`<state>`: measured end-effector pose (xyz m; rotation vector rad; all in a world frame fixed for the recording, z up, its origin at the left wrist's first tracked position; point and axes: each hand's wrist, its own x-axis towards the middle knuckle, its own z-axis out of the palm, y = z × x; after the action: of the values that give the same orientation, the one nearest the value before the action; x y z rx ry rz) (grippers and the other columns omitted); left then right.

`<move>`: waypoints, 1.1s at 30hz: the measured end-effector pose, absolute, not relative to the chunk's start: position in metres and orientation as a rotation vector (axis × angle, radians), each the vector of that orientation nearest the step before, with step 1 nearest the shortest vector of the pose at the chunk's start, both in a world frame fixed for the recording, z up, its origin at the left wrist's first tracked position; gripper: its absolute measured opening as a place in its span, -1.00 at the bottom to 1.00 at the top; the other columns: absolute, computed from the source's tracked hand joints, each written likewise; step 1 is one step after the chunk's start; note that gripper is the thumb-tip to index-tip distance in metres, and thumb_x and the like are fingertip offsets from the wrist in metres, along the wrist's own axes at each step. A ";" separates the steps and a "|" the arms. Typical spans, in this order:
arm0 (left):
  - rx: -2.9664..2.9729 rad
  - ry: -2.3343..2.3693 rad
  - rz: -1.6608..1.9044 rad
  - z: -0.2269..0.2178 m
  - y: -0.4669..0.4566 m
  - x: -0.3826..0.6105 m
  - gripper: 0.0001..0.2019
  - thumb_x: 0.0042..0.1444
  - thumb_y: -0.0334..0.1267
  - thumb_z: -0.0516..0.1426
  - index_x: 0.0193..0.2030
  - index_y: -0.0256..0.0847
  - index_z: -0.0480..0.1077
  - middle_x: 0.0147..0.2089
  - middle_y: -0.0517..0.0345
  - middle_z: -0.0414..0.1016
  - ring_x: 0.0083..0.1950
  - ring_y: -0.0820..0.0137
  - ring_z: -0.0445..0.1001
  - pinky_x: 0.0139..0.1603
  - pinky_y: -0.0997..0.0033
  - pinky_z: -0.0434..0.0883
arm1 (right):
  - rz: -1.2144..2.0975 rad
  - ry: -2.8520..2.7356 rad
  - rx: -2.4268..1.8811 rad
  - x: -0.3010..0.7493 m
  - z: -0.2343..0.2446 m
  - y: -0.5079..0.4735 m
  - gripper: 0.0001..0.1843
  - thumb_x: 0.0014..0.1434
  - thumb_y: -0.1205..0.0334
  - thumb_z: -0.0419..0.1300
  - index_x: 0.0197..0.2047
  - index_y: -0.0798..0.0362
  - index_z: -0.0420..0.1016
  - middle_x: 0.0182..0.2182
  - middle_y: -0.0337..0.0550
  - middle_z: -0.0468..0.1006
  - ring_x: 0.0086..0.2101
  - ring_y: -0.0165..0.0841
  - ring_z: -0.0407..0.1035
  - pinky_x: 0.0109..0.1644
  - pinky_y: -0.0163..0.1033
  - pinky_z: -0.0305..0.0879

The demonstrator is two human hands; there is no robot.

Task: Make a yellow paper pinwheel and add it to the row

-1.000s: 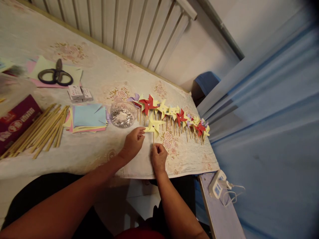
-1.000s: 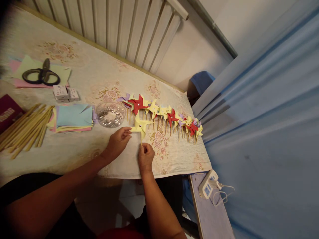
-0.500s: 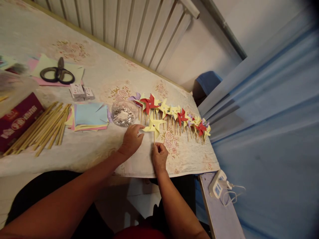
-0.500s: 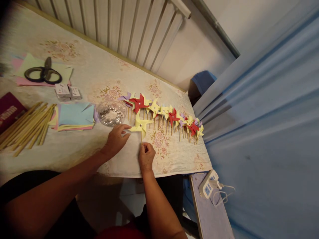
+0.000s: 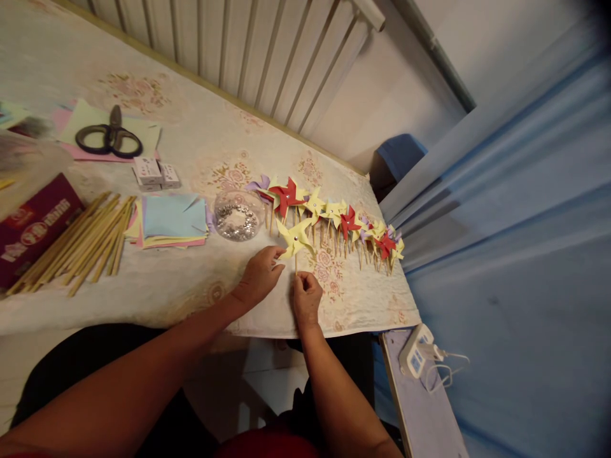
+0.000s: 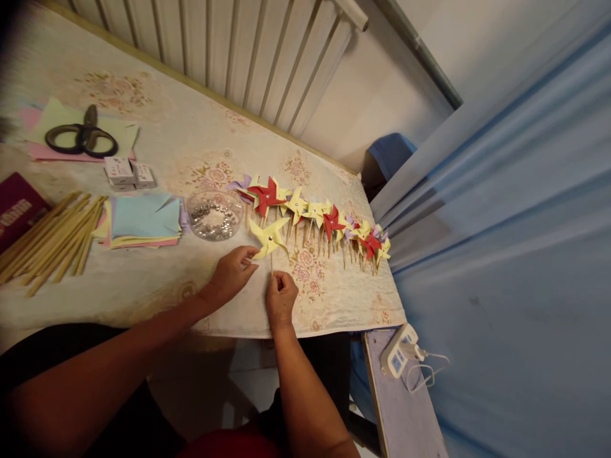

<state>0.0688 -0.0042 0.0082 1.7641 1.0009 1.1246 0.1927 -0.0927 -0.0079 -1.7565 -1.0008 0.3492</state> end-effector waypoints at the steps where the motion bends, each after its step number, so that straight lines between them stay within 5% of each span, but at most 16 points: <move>1: 1.762 1.022 1.121 0.008 -0.004 0.069 -0.74 0.00 -0.49 0.16 -0.14 -0.19 0.43 -0.13 0.08 0.57 -0.18 0.32 0.53 -0.09 0.30 0.51 | 0.349 -0.999 -1.757 0.193 -0.008 -0.093 -0.75 0.15 0.07 0.16 -0.40 0.07 0.49 -0.49 -0.26 0.44 -0.41 -0.37 0.27 -0.26 -0.27 0.24; 33: 1.893 1.090 1.158 0.006 0.002 0.073 -0.88 0.05 -0.44 0.09 -0.41 -0.14 0.24 -0.38 0.18 0.35 -0.32 0.35 0.35 -0.22 0.35 0.34 | 0.372 -0.991 -1.750 0.193 -0.007 -0.094 -0.74 0.14 0.05 0.16 -0.42 0.06 0.49 -0.50 -0.27 0.44 -0.43 -0.38 0.26 -0.30 -0.29 0.23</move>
<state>0.0734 0.0016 0.0064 1.8926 1.0896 1.1576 0.1927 -0.0936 -0.0066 -1.7497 -0.9909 0.3720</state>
